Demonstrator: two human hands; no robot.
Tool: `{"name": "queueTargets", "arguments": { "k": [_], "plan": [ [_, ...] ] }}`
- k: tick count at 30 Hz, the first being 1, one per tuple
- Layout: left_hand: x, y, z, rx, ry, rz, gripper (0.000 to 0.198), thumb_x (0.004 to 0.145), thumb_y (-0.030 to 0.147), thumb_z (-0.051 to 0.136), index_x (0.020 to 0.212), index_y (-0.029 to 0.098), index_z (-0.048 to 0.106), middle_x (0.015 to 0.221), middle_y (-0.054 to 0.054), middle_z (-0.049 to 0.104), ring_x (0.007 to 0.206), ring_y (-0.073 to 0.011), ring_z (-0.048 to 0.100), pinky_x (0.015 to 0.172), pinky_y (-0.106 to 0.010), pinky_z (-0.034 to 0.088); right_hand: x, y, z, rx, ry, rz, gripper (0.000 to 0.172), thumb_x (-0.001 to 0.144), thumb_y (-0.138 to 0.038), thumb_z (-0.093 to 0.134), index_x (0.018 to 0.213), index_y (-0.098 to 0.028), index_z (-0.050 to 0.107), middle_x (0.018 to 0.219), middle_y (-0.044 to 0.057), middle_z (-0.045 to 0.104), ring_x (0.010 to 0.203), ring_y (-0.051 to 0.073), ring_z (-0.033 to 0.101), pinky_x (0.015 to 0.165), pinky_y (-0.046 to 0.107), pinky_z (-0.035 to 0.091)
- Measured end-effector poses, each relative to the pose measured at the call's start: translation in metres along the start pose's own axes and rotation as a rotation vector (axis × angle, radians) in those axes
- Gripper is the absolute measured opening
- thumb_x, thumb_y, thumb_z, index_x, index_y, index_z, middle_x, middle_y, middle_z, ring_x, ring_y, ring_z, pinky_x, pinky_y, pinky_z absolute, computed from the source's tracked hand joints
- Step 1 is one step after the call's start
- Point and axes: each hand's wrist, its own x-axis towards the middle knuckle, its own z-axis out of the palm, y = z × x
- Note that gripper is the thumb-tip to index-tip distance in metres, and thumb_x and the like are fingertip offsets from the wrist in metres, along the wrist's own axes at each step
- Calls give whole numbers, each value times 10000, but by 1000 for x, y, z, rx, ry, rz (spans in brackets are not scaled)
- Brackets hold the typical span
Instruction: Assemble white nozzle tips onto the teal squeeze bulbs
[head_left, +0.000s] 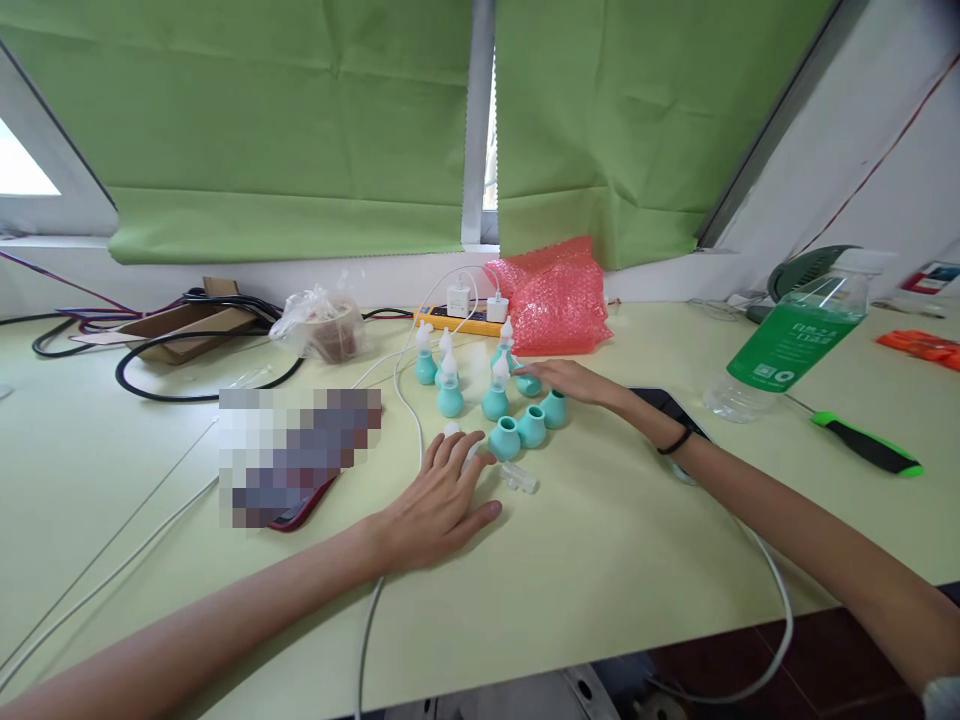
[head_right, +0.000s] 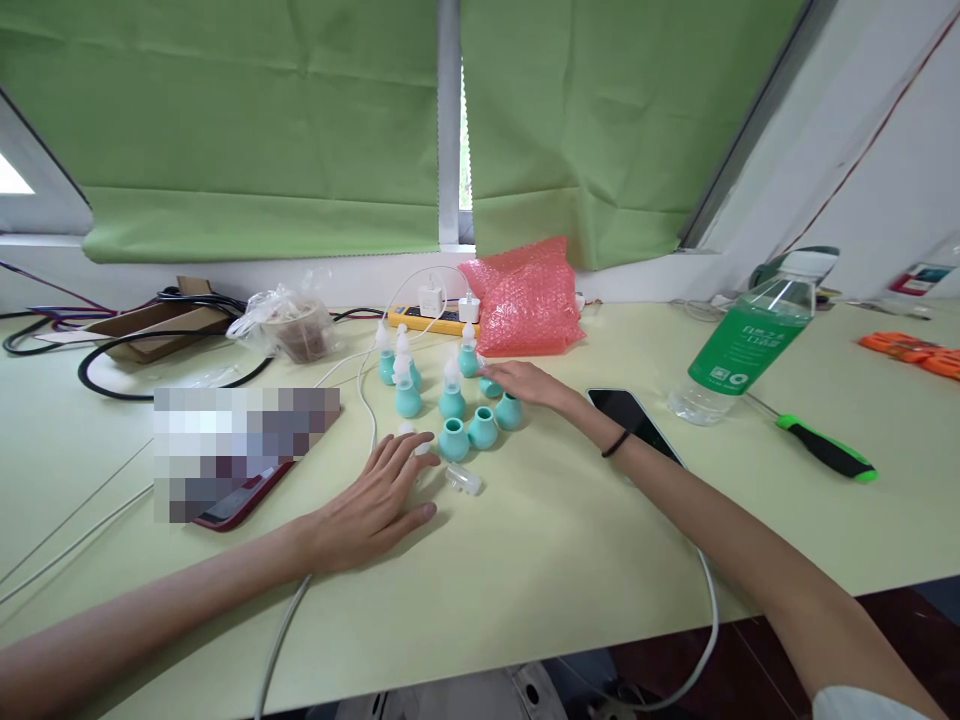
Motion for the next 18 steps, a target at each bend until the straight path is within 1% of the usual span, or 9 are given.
{"name": "queueTargets", "arguments": {
  "k": [2, 5, 7, 9, 11, 13, 15, 16, 18],
  "plan": [
    [0, 0, 0, -31, 1, -5, 374, 845, 366, 305, 1144, 145, 347, 1235, -150, 334, 1158, -249, 275, 967, -492, 187, 9, 5, -1, -29, -75, 18, 313, 799, -376, 386, 822, -222, 657, 947, 26, 630, 914, 205, 555, 836, 364, 399],
    [-1, -1, 2, -55, 50, -50, 382, 846, 356, 305, 1166, 148, 323, 1254, -150, 312, 1192, -250, 225, 978, -507, 143, 13, 11, 0, -89, 45, 33, 243, 765, -320, 447, 765, -188, 650, 858, 40, 641, 818, 194, 572, 754, 345, 431],
    [-1, -2, 3, -68, 119, -81, 364, 848, 327, 308, 1171, 159, 314, 1264, -144, 301, 1200, -250, 205, 973, -516, 137, 10, 12, -1, -122, 268, 40, 191, 727, -295, 503, 824, -179, 620, 855, 44, 627, 802, 192, 563, 732, 345, 432],
    [-2, -2, 2, -96, 192, -90, 340, 845, 287, 320, 1165, 171, 310, 1267, -134, 294, 1188, -243, 216, 962, -497, 181, 3, 8, -3, -111, 597, 16, 245, 702, -292, 544, 920, -179, 556, 904, 53, 588, 818, 190, 541, 728, 346, 430],
    [-3, -2, 0, -136, 262, -83, 317, 839, 251, 333, 1148, 179, 317, 1256, -125, 296, 1164, -231, 237, 942, -458, 238, -8, -2, -3, -52, 939, -63, 317, 699, -297, 557, 984, -187, 472, 960, 64, 524, 844, 180, 516, 734, 339, 432],
    [-4, -3, -1, -187, 339, -73, 296, 832, 233, 341, 1123, 179, 329, 1226, -120, 310, 1130, -219, 268, 921, -422, 275, -24, -19, 3, 12, 1178, -181, 328, 698, -288, 566, 978, -203, 418, 971, 60, 464, 866, 170, 495, 752, 332, 430],
    [-6, -5, -1, -264, 432, -43, 277, 827, 260, 336, 1089, 171, 343, 1158, -118, 354, 1070, -211, 322, 893, -402, 304, -44, -39, 16, 45, 1208, -315, 315, 671, -266, 598, 921, -216, 413, 906, 36, 441, 840, 166, 498, 738, 325, 438],
    [-6, -6, -1, -313, 486, -22, 277, 826, 293, 324, 1070, 165, 346, 1110, -117, 383, 1025, -208, 356, 868, -396, 322, -56, -49, 25, 34, 1130, -386, 331, 643, -266, 624, 898, -217, 418, 867, 27, 440, 799, 166, 514, 694, 314, 454],
    [-7, -7, -2, -404, 574, 11, 319, 821, 382, 287, 1034, 155, 353, 1003, -111, 434, 908, -201, 411, 797, -382, 360, -77, -66, 46, 59, 876, -486, 368, 630, -275, 629, 919, -218, 409, 826, 26, 465, 721, 170, 550, 626, 309, 471]
  ]
}}
